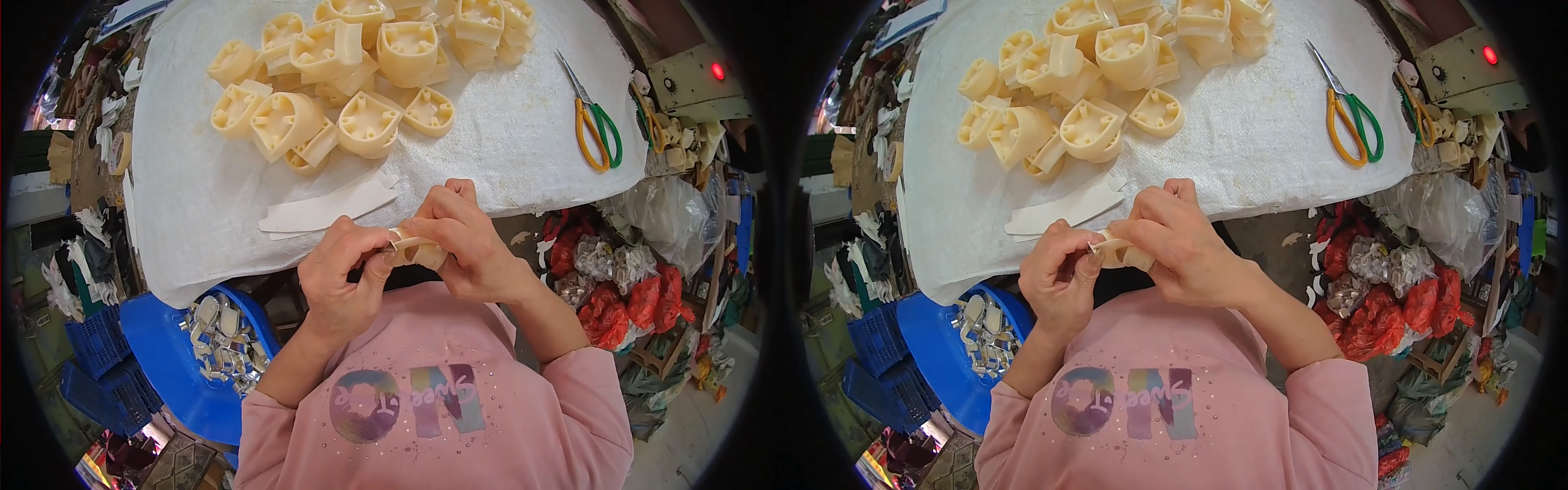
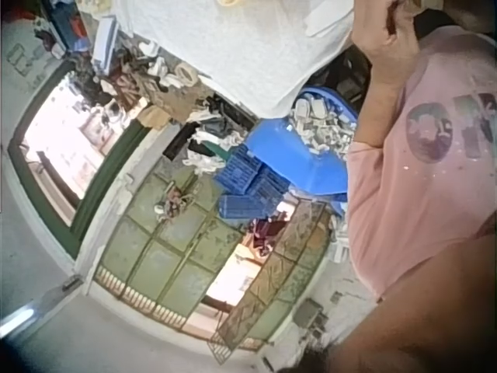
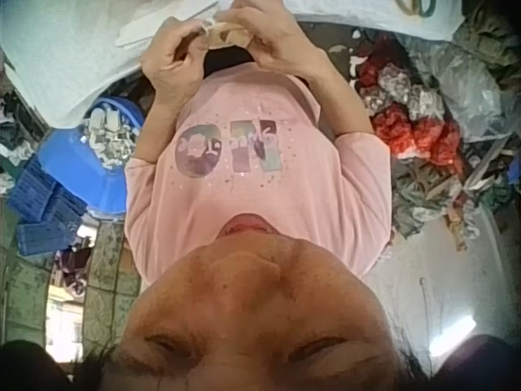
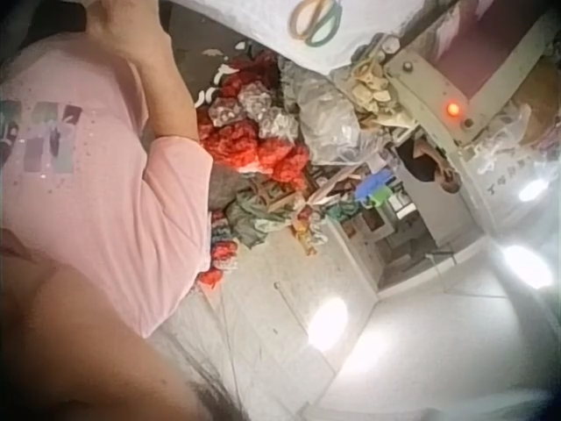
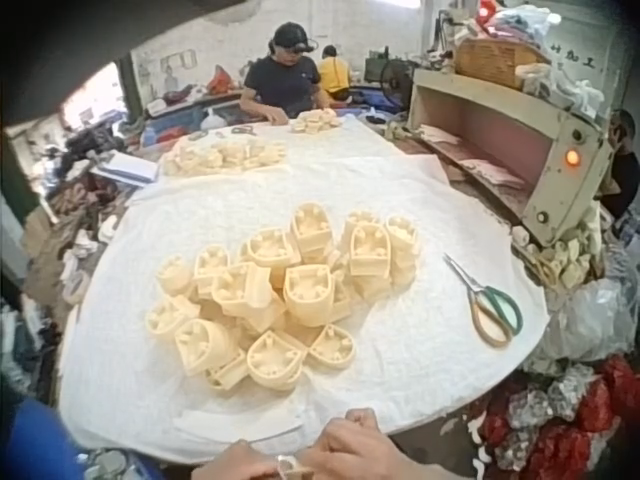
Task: Trimming and assembling metallic components onto plastic shoe heels.
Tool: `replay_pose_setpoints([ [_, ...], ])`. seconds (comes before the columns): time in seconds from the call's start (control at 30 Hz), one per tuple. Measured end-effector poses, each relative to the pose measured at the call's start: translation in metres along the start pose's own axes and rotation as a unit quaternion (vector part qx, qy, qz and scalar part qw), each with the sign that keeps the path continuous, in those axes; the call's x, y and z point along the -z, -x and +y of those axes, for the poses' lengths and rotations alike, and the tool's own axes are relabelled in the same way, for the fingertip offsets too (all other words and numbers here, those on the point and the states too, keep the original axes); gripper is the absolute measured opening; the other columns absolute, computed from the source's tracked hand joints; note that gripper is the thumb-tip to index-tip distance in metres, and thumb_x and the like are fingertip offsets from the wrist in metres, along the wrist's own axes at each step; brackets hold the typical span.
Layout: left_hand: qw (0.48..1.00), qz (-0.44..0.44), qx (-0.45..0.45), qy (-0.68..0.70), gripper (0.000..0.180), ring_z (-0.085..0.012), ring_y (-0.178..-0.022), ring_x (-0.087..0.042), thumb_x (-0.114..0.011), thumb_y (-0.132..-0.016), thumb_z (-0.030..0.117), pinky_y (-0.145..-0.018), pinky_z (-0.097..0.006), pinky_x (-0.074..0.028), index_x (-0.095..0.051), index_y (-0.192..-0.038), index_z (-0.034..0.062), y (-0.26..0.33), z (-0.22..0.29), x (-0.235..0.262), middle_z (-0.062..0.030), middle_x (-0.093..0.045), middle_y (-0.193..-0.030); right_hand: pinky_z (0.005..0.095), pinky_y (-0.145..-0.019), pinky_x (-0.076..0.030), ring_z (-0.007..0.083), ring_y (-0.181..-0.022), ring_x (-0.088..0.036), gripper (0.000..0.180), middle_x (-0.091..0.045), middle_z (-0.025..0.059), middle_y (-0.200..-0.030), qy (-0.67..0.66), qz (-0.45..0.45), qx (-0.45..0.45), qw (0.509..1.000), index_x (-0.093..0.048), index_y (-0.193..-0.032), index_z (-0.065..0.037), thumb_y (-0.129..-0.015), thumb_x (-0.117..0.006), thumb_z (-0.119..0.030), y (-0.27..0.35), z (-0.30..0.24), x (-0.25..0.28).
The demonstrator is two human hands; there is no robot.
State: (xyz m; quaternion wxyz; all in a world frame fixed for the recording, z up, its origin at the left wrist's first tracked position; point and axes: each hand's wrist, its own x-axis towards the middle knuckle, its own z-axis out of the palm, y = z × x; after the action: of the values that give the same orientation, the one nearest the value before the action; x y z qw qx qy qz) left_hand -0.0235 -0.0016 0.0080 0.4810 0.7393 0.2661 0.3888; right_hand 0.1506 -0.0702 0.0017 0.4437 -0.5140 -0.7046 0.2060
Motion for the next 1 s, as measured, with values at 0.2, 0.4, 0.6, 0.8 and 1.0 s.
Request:
replay_pose_setpoints([
  [0.2, 0.988, -0.002, -0.099, -0.114, 0.010, -0.0184, -0.047, -0.046, -0.069, -0.080, 0.007, -0.043, -0.029, -0.035, -0.060, -0.078, 0.0027, -0.008, 0.002, -0.004, -0.0061, -0.047, -0.058, 0.0376, -0.074, -0.026, 0.0232, -0.080, -0.047, 0.041, -0.047, 0.0067, -0.081, 0.052, -0.053, 0.001, 0.997, -0.060, -0.094, -0.006, -0.055, -0.060, 0.005, -0.004, -0.005, 0.010],
  [0.4, 0.989, 0.003, -0.100, -0.108, 0.019, -0.0171, -0.042, -0.039, -0.070, -0.079, 0.008, -0.039, -0.031, -0.029, -0.055, -0.067, 0.0053, -0.005, -0.008, -0.007, -0.0042, -0.039, -0.052, 0.0390, -0.077, -0.027, 0.0228, -0.082, -0.047, 0.042, -0.045, 0.0052, -0.079, 0.054, -0.124, -0.018, 0.991, -0.061, -0.093, -0.008, -0.054, -0.058, 0.006, -0.006, -0.009, 0.012],
  [0.6, 0.999, -0.019, 0.003, 0.033, 0.015, -0.0162, -0.055, -0.045, -0.075, -0.074, 0.009, -0.048, -0.028, -0.035, -0.062, -0.080, 0.0055, 0.002, -0.005, -0.007, -0.0037, -0.048, -0.065, 0.0409, -0.080, -0.028, 0.0205, -0.082, -0.049, 0.035, -0.048, 0.0034, -0.081, 0.058, -0.017, 0.009, 0.998, -0.061, -0.095, -0.012, -0.063, -0.063, 0.003, -0.008, 0.001, 0.010],
  [0.8, 0.977, 0.064, -0.167, -0.116, 0.024, -0.0218, -0.081, -0.049, -0.081, -0.068, 0.009, -0.067, -0.030, -0.040, -0.064, -0.085, 0.0063, 0.002, -0.015, -0.005, -0.0041, -0.053, -0.084, 0.0446, -0.085, -0.029, 0.0200, -0.085, -0.049, 0.031, -0.050, 0.0004, -0.085, 0.146, -0.010, 0.065, 0.987, -0.062, -0.097, -0.017, -0.067, -0.066, -0.006, -0.010, -0.004, 0.008],
  [1.0, 0.967, 0.086, -0.183, -0.153, 0.034, -0.0230, -0.075, -0.051, -0.078, -0.055, -0.007, -0.063, -0.031, -0.042, -0.066, -0.083, 0.0075, -0.003, -0.010, 0.000, -0.0031, -0.052, -0.077, 0.0467, -0.091, -0.028, 0.0296, -0.103, -0.049, 0.040, -0.056, 0.0119, -0.113, 0.150, 0.022, 0.049, 0.987, -0.062, -0.105, -0.019, -0.067, -0.074, -0.024, -0.018, -0.008, 0.015],
])
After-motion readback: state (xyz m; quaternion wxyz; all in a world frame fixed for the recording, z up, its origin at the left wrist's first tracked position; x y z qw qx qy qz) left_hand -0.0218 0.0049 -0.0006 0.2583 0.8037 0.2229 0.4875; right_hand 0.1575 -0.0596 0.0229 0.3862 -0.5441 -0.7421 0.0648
